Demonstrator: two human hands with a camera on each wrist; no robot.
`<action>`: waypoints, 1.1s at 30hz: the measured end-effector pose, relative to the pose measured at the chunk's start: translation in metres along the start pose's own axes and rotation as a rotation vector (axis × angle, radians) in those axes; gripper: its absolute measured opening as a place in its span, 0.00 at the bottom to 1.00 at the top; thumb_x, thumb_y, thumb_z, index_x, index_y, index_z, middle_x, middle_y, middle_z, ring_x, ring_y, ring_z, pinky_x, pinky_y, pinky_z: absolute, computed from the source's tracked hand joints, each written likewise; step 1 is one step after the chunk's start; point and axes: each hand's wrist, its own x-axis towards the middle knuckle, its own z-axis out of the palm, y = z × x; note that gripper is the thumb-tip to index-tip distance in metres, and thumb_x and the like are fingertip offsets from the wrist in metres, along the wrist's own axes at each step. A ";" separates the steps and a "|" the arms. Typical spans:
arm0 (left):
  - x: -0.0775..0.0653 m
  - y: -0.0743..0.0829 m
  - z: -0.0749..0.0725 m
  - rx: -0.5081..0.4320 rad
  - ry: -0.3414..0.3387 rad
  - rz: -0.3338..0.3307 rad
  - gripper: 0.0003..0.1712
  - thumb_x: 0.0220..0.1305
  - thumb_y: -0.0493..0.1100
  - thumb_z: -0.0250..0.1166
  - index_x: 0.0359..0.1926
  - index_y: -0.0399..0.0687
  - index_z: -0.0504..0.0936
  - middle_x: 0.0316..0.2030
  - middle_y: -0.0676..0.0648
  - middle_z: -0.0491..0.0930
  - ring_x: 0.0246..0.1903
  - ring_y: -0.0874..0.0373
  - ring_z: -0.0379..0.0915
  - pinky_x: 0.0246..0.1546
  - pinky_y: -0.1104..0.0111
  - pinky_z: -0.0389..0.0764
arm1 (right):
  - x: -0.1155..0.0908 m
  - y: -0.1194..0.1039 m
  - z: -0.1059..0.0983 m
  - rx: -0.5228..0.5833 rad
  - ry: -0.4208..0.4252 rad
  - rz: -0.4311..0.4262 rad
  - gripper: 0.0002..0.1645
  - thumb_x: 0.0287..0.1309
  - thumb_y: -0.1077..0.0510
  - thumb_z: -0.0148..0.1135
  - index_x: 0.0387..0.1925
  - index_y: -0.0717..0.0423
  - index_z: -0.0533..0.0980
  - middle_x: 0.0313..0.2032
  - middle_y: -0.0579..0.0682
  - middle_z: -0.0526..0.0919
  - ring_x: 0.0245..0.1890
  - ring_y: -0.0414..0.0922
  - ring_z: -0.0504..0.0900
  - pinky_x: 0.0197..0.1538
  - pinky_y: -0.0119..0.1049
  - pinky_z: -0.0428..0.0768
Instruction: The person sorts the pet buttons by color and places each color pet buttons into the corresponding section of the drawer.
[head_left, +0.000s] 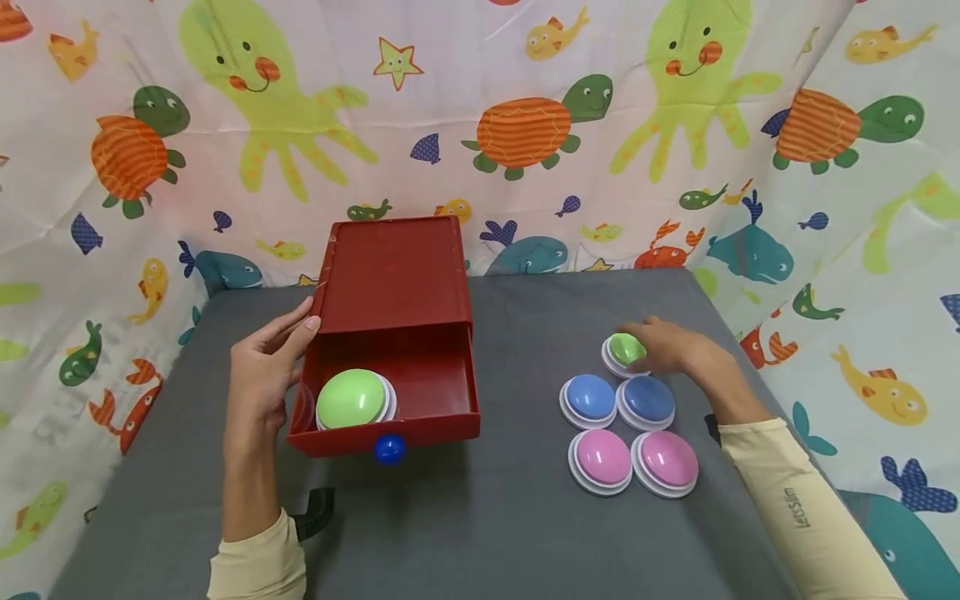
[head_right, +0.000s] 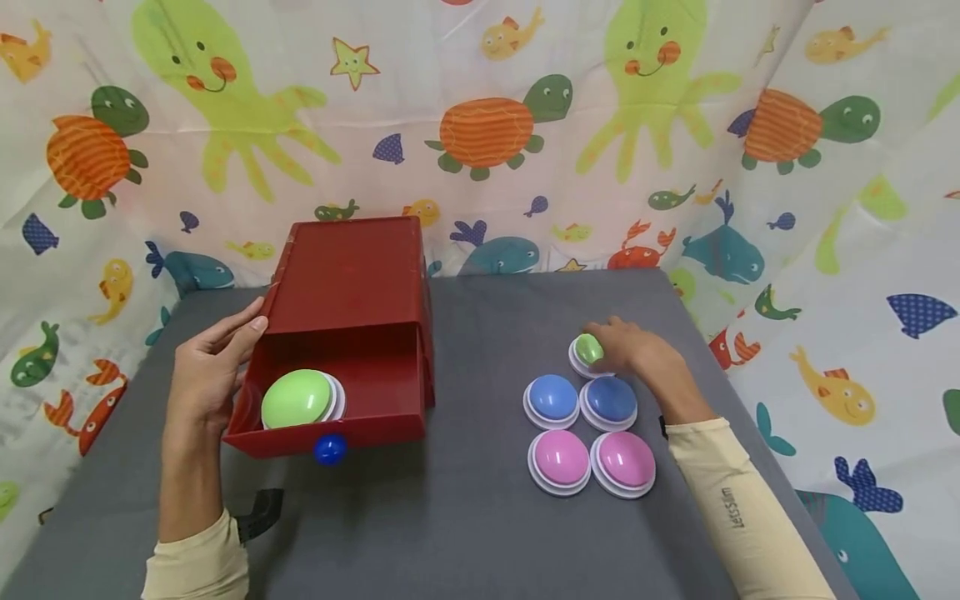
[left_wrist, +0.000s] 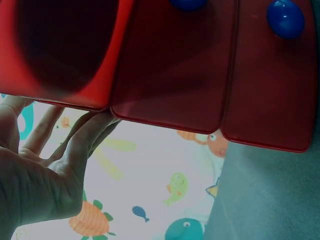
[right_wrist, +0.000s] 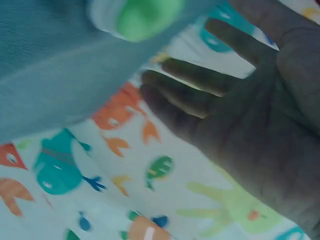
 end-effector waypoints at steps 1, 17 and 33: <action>0.001 -0.001 0.000 0.006 -0.001 -0.006 0.34 0.65 0.63 0.70 0.71 0.69 0.77 0.72 0.45 0.75 0.51 0.66 0.81 0.40 0.76 0.88 | 0.005 0.003 0.003 0.013 0.006 0.003 0.43 0.62 0.55 0.72 0.75 0.58 0.66 0.63 0.74 0.72 0.63 0.72 0.73 0.62 0.73 0.77; -0.006 -0.009 -0.010 0.060 -0.016 0.003 0.32 0.71 0.62 0.66 0.73 0.67 0.75 0.72 0.44 0.75 0.50 0.68 0.80 0.40 0.77 0.88 | 0.042 0.016 0.037 0.056 0.066 -0.053 0.42 0.52 0.60 0.79 0.69 0.59 0.73 0.56 0.70 0.76 0.56 0.65 0.77 0.59 0.66 0.82; 0.000 -0.001 -0.004 0.066 -0.022 0.023 0.32 0.69 0.65 0.65 0.72 0.72 0.75 0.72 0.50 0.76 0.58 0.61 0.78 0.53 0.62 0.85 | -0.037 -0.070 -0.050 0.084 0.437 -0.226 0.42 0.54 0.57 0.77 0.71 0.49 0.73 0.58 0.66 0.74 0.52 0.62 0.74 0.44 0.50 0.84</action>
